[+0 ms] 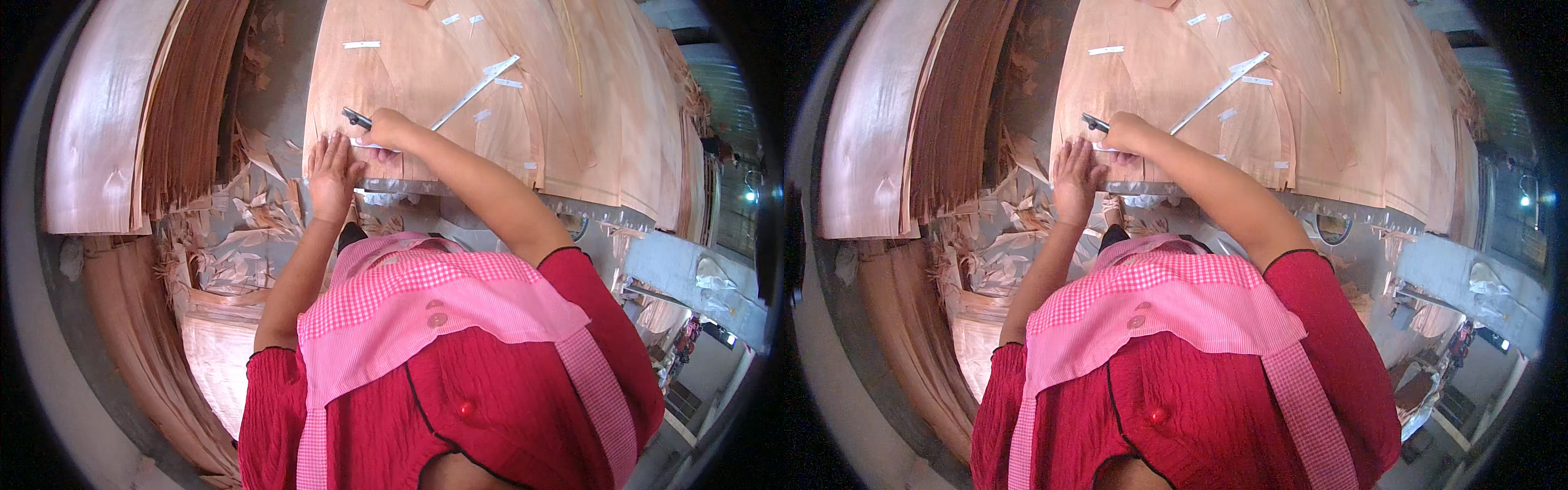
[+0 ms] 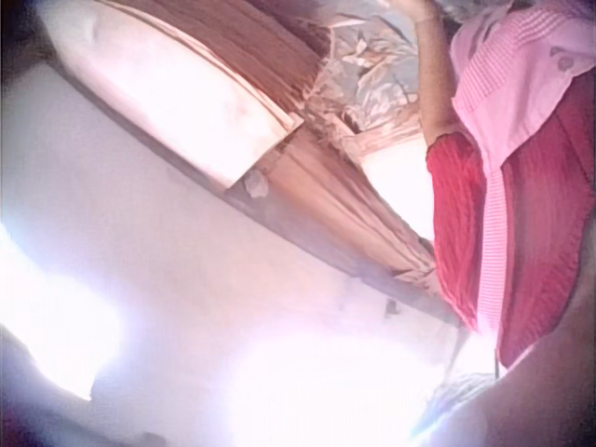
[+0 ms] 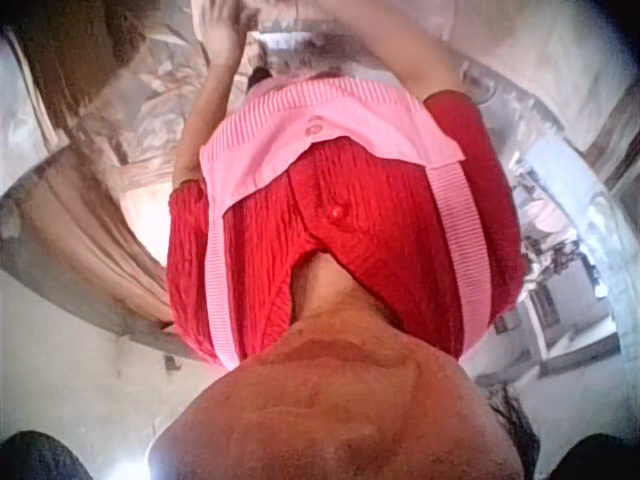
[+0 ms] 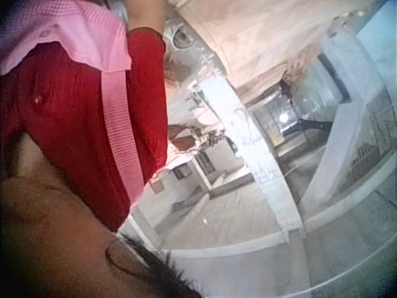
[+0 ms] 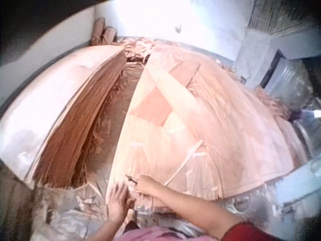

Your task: The person cuts and sorts thin wood veneer sheets using a small utility blade. The person trims the edges of a large sheet, gathers scraps from the floor, and stacks the finished sheets by hand into a neat pile.

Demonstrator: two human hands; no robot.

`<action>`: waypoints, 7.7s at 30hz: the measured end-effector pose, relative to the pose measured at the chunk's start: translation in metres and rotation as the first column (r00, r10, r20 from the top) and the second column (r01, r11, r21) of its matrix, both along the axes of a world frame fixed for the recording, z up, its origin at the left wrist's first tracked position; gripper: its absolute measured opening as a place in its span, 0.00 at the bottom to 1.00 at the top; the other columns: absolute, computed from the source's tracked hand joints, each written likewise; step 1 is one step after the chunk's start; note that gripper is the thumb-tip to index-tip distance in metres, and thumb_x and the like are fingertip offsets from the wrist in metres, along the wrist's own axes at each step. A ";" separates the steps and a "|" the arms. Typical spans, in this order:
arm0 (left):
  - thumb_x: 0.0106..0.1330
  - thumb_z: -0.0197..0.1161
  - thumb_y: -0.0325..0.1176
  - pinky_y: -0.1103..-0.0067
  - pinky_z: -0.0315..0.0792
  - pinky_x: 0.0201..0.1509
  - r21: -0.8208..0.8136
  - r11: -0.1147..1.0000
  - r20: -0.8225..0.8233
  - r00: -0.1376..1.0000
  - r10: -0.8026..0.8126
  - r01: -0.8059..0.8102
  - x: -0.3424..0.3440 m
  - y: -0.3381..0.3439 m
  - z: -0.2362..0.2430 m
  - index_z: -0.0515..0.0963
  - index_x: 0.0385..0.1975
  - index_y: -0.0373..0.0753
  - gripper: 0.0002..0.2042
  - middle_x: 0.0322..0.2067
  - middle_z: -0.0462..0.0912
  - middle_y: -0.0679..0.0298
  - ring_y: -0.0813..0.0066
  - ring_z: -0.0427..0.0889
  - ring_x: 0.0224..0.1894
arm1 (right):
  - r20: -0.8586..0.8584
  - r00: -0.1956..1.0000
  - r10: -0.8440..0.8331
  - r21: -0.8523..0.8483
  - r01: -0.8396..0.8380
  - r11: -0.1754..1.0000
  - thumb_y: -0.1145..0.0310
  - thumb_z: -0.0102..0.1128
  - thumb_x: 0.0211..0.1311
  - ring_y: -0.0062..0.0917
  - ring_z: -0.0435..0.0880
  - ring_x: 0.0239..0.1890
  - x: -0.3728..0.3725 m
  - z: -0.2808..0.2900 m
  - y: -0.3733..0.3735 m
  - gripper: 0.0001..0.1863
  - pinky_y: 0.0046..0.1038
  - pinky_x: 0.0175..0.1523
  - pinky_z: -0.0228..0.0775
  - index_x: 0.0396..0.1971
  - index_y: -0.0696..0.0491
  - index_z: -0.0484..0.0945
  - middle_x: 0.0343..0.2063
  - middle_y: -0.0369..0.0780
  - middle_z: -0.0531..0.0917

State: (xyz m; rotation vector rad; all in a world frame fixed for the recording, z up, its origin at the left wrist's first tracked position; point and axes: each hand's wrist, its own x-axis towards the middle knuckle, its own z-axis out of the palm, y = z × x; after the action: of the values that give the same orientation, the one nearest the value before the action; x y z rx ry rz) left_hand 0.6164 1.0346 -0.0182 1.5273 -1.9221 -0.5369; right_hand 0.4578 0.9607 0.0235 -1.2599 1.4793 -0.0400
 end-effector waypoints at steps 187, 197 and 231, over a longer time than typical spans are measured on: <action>0.51 0.51 0.27 0.74 0.63 0.55 -0.292 -0.655 0.614 -0.389 -0.687 0.697 -0.605 -0.667 0.021 0.72 0.45 0.50 0.19 0.47 0.72 0.69 0.72 0.69 0.51 | -0.479 -0.337 -0.810 -0.697 0.707 0.118 0.57 0.52 0.53 0.33 0.77 0.35 -0.287 0.009 -0.218 0.11 0.34 0.38 0.68 0.31 0.47 0.76 0.31 0.37 0.79; 0.52 0.53 0.29 0.73 0.63 0.54 -0.359 -0.606 0.611 -0.312 -0.728 0.710 -0.580 -0.680 0.025 0.73 0.43 0.44 0.17 0.45 0.73 0.66 0.69 0.69 0.50 | -0.380 -0.525 -0.761 -0.603 0.765 -0.226 0.59 0.55 0.53 0.37 0.78 0.34 -0.299 0.062 -0.253 0.17 0.36 0.38 0.67 0.36 0.56 0.68 0.32 0.48 0.78; 0.45 0.62 0.55 0.59 0.30 0.64 0.108 0.236 0.271 0.199 -0.942 0.966 -0.526 -0.556 0.032 0.50 0.58 0.30 0.46 0.62 0.45 0.54 0.62 0.37 0.66 | -0.611 0.355 -0.708 -0.452 0.577 0.680 0.74 0.48 0.52 0.30 0.80 0.29 -0.358 0.034 -0.218 0.24 0.30 0.33 0.71 0.50 0.33 0.68 0.30 0.34 0.80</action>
State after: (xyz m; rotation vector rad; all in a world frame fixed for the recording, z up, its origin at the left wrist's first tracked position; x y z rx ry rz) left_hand 0.0906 0.4787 0.0134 0.0423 -2.9836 -0.7221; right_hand 0.0995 0.7422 0.0574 -0.6988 2.7369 -0.1863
